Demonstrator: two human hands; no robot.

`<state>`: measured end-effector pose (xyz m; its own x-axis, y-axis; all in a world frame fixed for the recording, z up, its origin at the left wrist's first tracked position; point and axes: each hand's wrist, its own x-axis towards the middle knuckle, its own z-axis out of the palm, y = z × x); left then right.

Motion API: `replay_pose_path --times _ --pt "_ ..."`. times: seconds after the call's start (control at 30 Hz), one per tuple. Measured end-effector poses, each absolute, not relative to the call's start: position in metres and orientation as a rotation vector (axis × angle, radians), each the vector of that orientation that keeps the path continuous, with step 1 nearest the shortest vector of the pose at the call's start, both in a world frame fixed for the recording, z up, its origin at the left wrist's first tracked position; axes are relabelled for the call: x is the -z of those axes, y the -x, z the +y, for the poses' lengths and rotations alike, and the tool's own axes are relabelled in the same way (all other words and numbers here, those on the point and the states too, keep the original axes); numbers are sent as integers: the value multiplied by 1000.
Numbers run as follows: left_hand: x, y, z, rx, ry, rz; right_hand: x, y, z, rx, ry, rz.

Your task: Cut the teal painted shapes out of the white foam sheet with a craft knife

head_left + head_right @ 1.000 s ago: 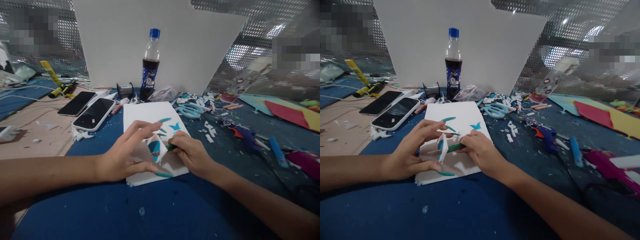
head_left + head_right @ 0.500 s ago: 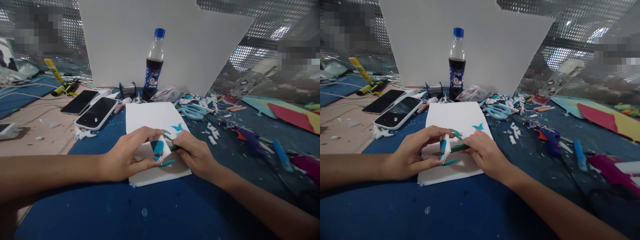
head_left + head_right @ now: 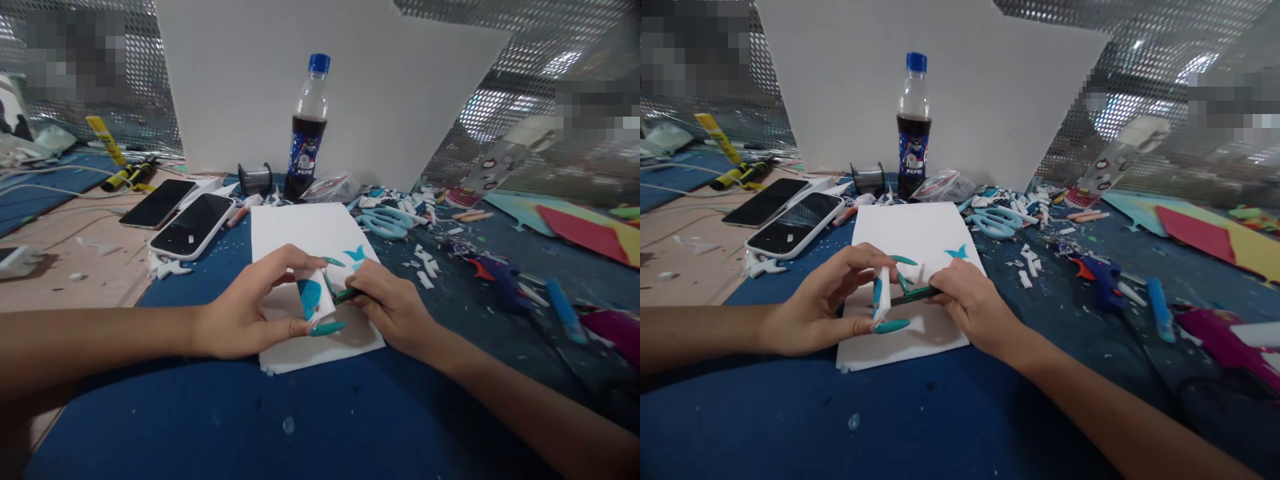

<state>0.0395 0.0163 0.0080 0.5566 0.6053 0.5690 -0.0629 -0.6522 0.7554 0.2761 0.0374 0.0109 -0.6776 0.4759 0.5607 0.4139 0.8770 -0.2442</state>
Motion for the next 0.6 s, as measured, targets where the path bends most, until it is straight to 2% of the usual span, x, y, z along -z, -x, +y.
replay_pose_path --times 0.6 --pt "-9 -41 15 -1127 -2002 647 -9 -277 38 -60 653 -2482"
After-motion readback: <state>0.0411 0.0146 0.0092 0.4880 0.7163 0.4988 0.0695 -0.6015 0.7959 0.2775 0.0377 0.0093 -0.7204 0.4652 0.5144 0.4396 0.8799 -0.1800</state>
